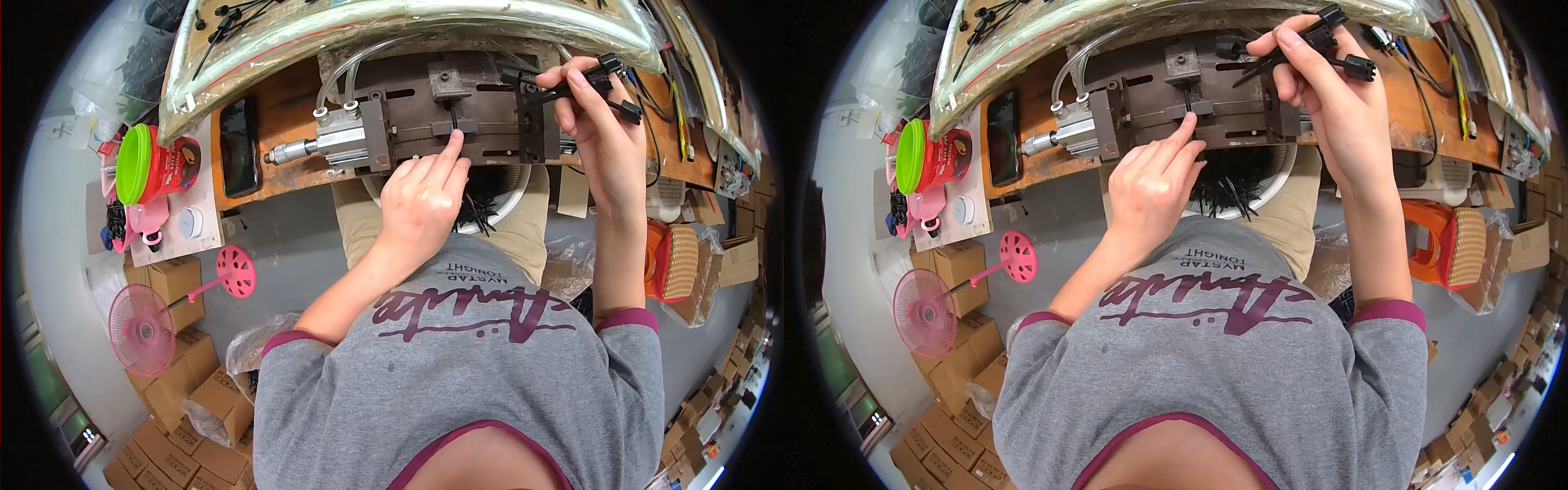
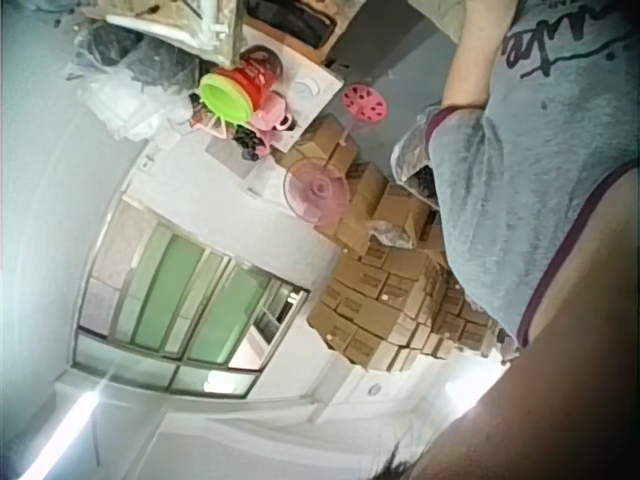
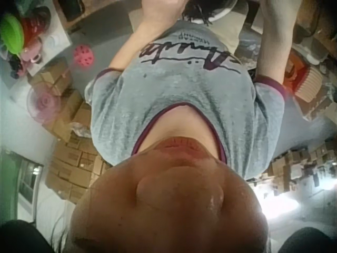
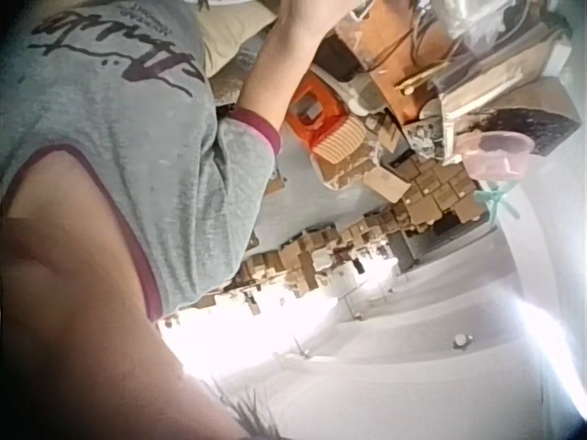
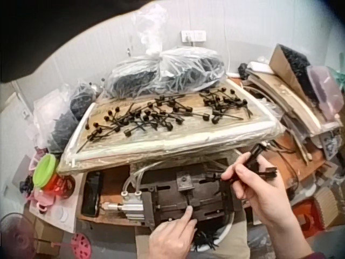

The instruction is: The person is assembling electronic components by inserting small black parts into a machine for crimping or pressing.

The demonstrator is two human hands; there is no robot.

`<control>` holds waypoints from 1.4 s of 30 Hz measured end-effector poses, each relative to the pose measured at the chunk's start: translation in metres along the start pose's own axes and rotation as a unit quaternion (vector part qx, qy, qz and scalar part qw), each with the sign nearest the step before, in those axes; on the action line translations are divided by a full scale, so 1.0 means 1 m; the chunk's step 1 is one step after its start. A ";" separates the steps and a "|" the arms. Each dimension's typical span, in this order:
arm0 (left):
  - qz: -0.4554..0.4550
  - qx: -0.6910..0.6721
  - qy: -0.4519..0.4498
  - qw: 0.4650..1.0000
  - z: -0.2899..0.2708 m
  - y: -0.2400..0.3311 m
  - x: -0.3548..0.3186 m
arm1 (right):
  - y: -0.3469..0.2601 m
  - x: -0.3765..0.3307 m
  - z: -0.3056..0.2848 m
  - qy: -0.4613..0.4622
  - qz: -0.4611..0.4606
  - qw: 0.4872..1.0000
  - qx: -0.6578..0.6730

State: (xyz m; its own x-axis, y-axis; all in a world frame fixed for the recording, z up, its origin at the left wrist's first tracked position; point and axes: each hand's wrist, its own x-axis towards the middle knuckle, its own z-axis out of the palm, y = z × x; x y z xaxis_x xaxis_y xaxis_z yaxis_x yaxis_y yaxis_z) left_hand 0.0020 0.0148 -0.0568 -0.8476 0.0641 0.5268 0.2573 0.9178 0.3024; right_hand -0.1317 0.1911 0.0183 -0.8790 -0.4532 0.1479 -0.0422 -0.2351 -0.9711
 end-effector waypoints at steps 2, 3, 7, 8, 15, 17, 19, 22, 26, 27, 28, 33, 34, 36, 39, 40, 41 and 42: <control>-0.001 0.002 -0.003 1.000 0.001 -0.001 0.003 | 0.001 -0.004 -0.003 -0.005 0.020 1.000 0.022; -0.001 0.000 -0.010 1.000 0.001 -0.002 0.005 | 0.001 -0.006 -0.004 -0.011 0.038 0.999 0.031; -0.011 -0.005 -0.033 0.999 -0.001 -0.003 0.008 | 0.004 -0.009 -0.011 -0.025 0.110 0.987 0.119; -0.014 -0.007 -0.036 0.999 -0.002 -0.002 0.008 | 0.007 -0.009 -0.011 -0.033 0.126 0.979 0.155; -0.175 -0.302 0.016 0.937 -0.033 0.012 0.024 | 0.012 -0.016 -0.001 -0.068 0.218 0.950 0.215; -0.116 -0.321 0.060 0.938 -0.041 0.013 0.028 | 0.012 -0.019 0.004 -0.077 0.235 0.942 0.226; 0.003 -0.240 0.104 0.965 -0.043 0.002 0.030 | 0.012 -0.020 0.009 -0.090 0.252 0.933 0.241; 0.094 -0.163 0.058 0.980 -0.051 -0.006 0.029 | 0.013 -0.018 0.011 -0.106 0.255 0.930 0.242; 0.133 -0.097 0.041 0.985 -0.058 0.000 0.028 | 0.013 -0.014 0.011 -0.115 0.258 0.923 0.260; 0.140 -0.103 0.043 0.984 -0.057 -0.001 0.026 | 0.014 -0.014 0.011 -0.119 0.259 0.924 0.256; 0.147 -0.109 0.045 0.982 -0.055 -0.005 0.025 | 0.014 -0.014 0.011 -0.124 0.259 0.924 0.252; 0.107 -0.218 0.013 0.970 -0.059 0.000 0.021 | 0.013 -0.013 0.013 -0.128 0.265 0.927 0.235; 0.091 -0.234 -0.008 0.968 -0.062 0.002 0.021 | 0.013 -0.013 0.013 -0.125 0.262 0.930 0.227; 0.077 -0.271 -0.036 0.959 -0.065 0.002 0.020 | 0.013 -0.013 0.013 -0.119 0.258 0.935 0.211; 0.073 -0.318 -0.047 0.944 -0.069 0.001 0.013 | 0.015 -0.004 0.004 -0.102 0.228 0.949 0.192; 0.068 -0.321 -0.044 0.943 -0.071 0.000 0.012 | 0.016 -0.002 0.001 -0.081 0.209 0.957 0.185; 0.062 -0.326 -0.041 0.943 -0.071 0.000 0.011 | 0.017 -0.001 -0.001 -0.055 0.169 0.971 0.162; 0.057 -0.288 -0.031 0.956 -0.069 -0.001 0.010 | 0.016 -0.002 -0.002 -0.022 0.123 0.985 0.123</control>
State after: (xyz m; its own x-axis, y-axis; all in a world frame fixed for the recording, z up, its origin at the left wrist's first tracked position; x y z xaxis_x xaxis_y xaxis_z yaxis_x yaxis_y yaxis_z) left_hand 0.0247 -0.0127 0.0029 -0.8203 0.1894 0.5397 0.5467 0.5372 0.6423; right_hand -0.1318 0.1898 0.0026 -0.8270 -0.5575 -0.0725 0.2896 -0.3119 -0.9049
